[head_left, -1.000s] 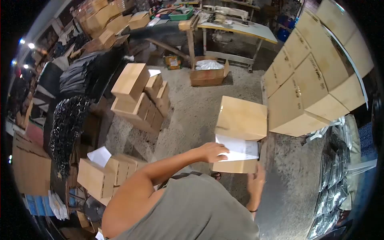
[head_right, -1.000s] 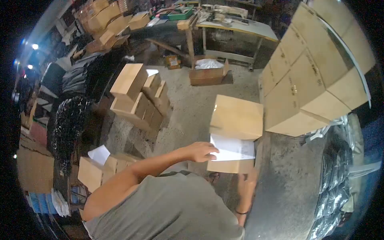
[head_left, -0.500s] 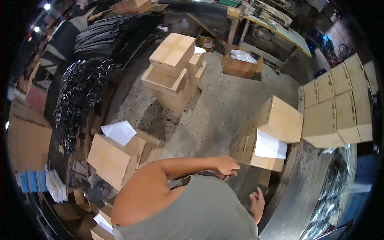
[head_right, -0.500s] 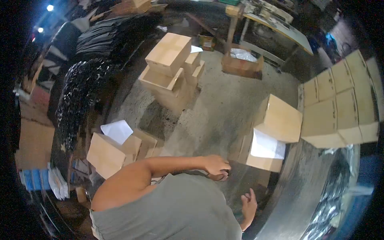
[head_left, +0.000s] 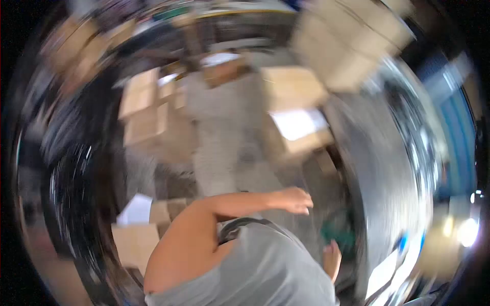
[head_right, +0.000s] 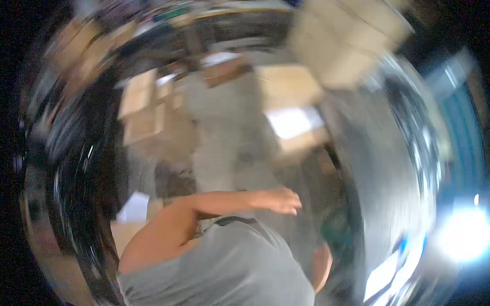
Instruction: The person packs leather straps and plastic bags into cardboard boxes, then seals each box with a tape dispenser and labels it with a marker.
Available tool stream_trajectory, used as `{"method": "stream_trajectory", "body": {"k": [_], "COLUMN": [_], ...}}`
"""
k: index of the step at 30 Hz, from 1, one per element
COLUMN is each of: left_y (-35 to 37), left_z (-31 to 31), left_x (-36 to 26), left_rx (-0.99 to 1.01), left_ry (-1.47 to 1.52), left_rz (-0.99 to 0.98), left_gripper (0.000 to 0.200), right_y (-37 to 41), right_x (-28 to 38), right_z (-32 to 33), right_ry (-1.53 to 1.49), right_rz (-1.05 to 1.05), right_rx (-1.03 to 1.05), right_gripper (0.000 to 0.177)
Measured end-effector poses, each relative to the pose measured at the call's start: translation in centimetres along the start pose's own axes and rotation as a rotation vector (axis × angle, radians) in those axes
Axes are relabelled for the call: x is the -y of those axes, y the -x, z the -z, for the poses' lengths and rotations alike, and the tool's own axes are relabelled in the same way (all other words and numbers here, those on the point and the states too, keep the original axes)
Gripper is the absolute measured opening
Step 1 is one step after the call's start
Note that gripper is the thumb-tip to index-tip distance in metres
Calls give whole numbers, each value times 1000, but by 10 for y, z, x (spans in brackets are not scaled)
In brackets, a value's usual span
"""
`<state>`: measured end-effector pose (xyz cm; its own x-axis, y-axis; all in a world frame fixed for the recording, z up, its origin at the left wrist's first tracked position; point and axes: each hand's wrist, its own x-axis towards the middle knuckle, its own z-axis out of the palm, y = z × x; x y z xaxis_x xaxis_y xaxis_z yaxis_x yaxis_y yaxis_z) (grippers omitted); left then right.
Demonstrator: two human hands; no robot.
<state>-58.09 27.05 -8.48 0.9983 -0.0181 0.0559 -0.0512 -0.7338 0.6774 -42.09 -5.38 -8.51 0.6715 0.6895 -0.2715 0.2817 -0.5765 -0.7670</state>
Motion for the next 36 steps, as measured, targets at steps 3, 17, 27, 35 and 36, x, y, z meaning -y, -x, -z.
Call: {"method": "stream_trajectory", "body": {"k": [3,17,27,35,36], "left_y": [-35,-91,-273,-439,-454], "left_z": [-46,-177,-267,-370,-386], "left_x": [-39,-155,-179,-263,-270], "left_rx": [-94,198,418,543,555], "left_ry": [-33,127,706,1136,1065], "left_rz": [-97,-81,268,536,559], "left_gripper": [20,21,30,40,43], "right_y": [70,282,230,144,131], "right_x": [-14,-154,-192,-255,-266], "right_z": [15,43,129,277,289], "right_ry": [153,-234,-150,18,16], "right_rz": [-57,-691,-726,-540,-494], "right_rx": [-156,-947,-999,-942,-932], "right_gripper": [41,24,17,13,14]}}
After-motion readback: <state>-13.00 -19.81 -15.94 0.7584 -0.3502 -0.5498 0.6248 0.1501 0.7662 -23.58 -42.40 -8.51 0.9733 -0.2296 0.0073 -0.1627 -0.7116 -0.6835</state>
